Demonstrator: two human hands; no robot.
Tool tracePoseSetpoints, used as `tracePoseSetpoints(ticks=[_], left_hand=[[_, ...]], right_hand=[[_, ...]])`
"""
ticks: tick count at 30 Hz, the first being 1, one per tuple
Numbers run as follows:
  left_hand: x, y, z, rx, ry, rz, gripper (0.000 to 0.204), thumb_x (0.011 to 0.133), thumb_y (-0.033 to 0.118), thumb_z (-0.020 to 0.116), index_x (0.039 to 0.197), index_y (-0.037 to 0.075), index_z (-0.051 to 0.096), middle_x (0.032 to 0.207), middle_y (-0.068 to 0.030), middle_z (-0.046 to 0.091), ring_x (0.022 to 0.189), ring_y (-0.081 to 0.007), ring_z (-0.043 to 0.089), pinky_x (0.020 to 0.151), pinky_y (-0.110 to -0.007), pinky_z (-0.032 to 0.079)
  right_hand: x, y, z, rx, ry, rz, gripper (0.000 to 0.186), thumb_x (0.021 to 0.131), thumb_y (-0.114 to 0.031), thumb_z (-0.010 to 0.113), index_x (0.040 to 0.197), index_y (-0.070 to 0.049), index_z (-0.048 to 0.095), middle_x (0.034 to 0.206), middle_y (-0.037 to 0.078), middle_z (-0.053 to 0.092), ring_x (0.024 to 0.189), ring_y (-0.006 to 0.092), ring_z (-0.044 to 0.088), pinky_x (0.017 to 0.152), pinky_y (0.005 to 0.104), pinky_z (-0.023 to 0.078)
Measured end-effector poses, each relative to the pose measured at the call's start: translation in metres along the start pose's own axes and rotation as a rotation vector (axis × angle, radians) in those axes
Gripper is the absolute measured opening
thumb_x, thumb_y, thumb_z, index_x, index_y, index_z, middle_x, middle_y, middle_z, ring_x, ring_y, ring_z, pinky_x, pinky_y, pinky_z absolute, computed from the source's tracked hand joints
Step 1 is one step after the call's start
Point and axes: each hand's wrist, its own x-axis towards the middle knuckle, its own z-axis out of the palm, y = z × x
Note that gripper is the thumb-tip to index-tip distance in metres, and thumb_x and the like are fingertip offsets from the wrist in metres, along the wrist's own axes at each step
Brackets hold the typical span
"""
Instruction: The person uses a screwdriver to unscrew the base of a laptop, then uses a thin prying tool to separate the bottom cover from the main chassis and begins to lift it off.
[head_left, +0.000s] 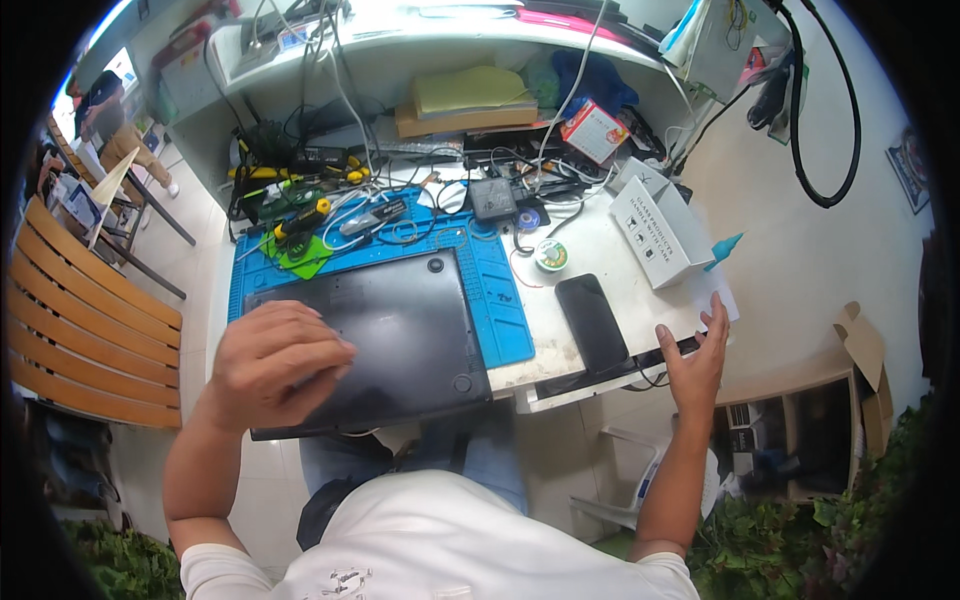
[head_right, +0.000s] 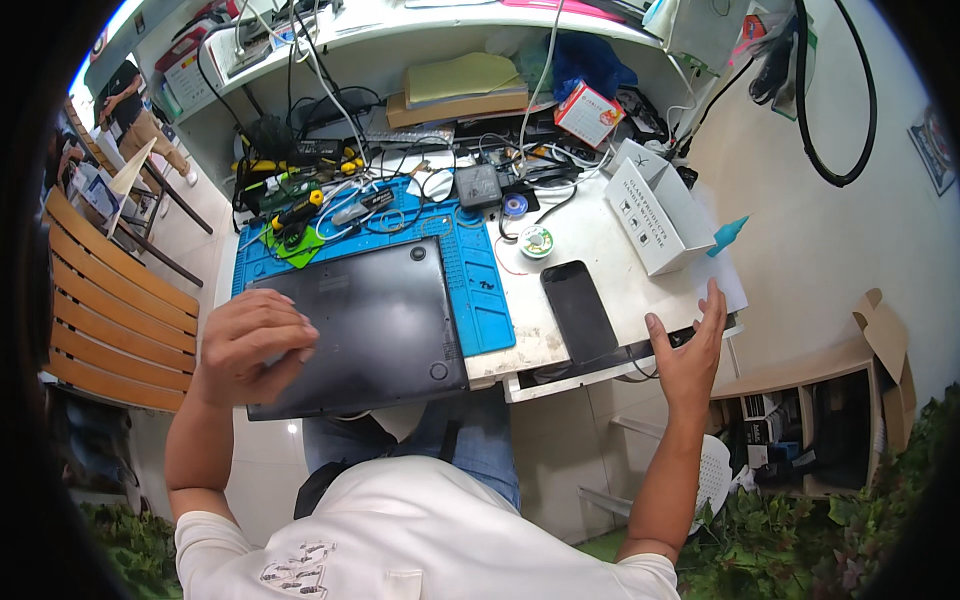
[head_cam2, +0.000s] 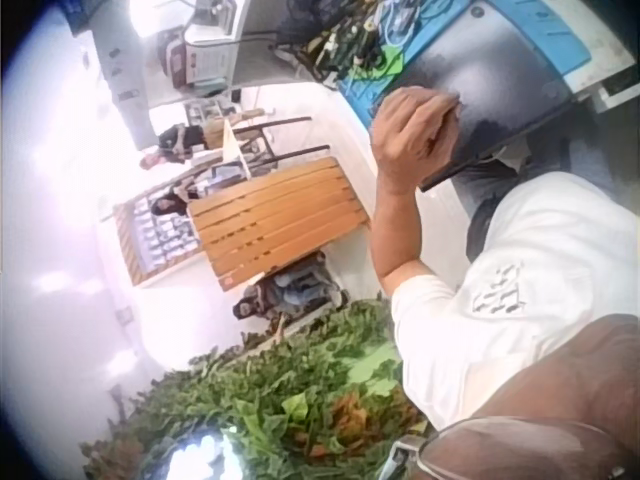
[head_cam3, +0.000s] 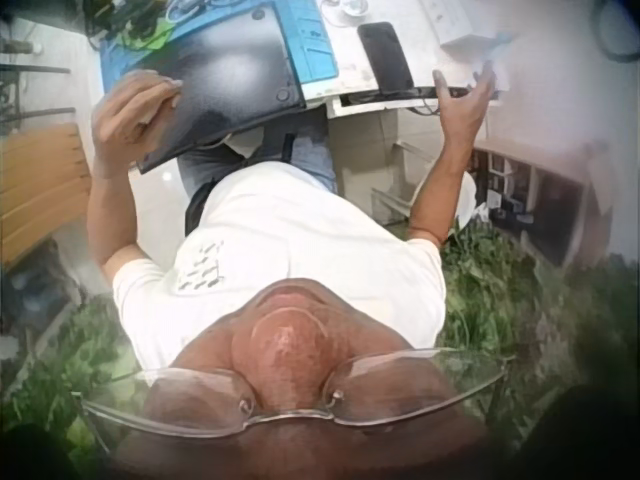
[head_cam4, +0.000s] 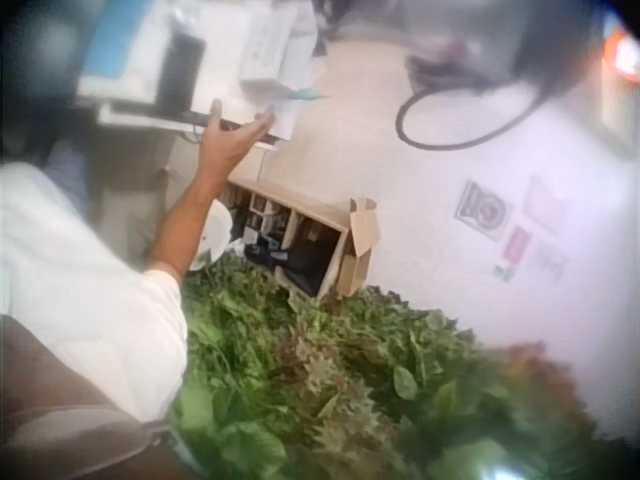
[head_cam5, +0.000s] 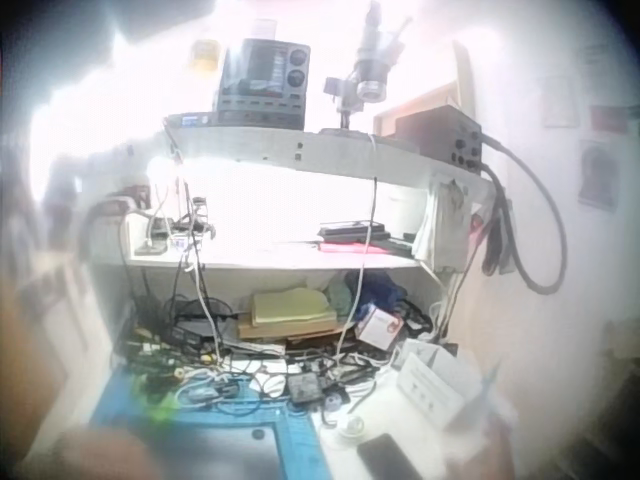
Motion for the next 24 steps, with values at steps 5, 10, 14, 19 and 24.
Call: tracePoseSetpoints(ticks=[5, 10, 14, 19, 24], left_hand=[[-0.055, -0.001, -0.012, 0.041, 0.086, -0.168, 0.025, 0.074, -0.007, 0.083, 0.096, 0.006, 0.081, 0.083, -0.0086, 0.078, 0.080, -0.0248, 0.077, 0.077, -0.036, 0.061], [-0.099, 0.002, -0.019, 0.064, 0.103, -0.333, 0.024, 0.076, -0.007, 0.082, 0.096, 0.005, 0.081, 0.084, -0.0097, 0.078, 0.078, -0.0254, 0.076, 0.074, -0.035, 0.059], [-0.128, 0.003, -0.023, 0.086, 0.147, -0.420, 0.022, 0.078, -0.008, 0.083, 0.096, 0.003, 0.080, 0.085, -0.0107, 0.078, 0.079, -0.0255, 0.076, 0.073, -0.035, 0.059], [-0.155, -0.005, -0.026, 0.127, 0.236, -0.507, 0.018, 0.084, -0.006, 0.082, 0.100, 0.002, 0.080, 0.089, -0.0126, 0.079, 0.081, -0.0267, 0.076, 0.075, -0.034, 0.059], [-0.185, -0.033, -0.023, 0.172, 0.408, -0.611, 0.014, 0.095, 0.000, 0.080, 0.108, 0.001, 0.079, 0.099, -0.0156, 0.079, 0.089, -0.0248, 0.076, 0.080, -0.034, 0.060]], right_hand=[[-0.025, -0.026, 0.004, 0.037, -0.051, -0.105, 0.093, 0.090, -0.023, 0.091, 0.165, -0.004, 0.041, 0.164, 0.023, 0.045, 0.141, 0.0402, 0.056, 0.114, 0.0514, 0.050], [-0.045, -0.063, 0.016, 0.139, -0.096, -0.214, 0.085, 0.089, -0.019, 0.090, 0.160, -0.001, 0.048, 0.159, 0.024, 0.051, 0.139, 0.0403, 0.058, 0.114, 0.0493, 0.050], [-0.064, -0.088, 0.032, 0.170, -0.149, -0.362, 0.074, 0.087, -0.013, 0.090, 0.151, 0.002, 0.057, 0.149, 0.025, 0.060, 0.136, 0.0417, 0.061, 0.113, 0.0469, 0.050], [-0.083, -0.104, 0.057, 0.267, -0.164, -0.452, 0.047, 0.088, -0.003, 0.086, 0.131, 0.000, 0.066, 0.126, 0.022, 0.069, 0.115, 0.0382, 0.069, 0.099, 0.0440, 0.055], [-0.101, -0.106, 0.074, 0.347, -0.170, -0.330, 0.022, 0.094, 0.002, 0.079, 0.103, -0.002, 0.060, 0.094, 0.012, 0.063, 0.080, 0.0276, 0.063, 0.077, 0.0373, 0.054]])
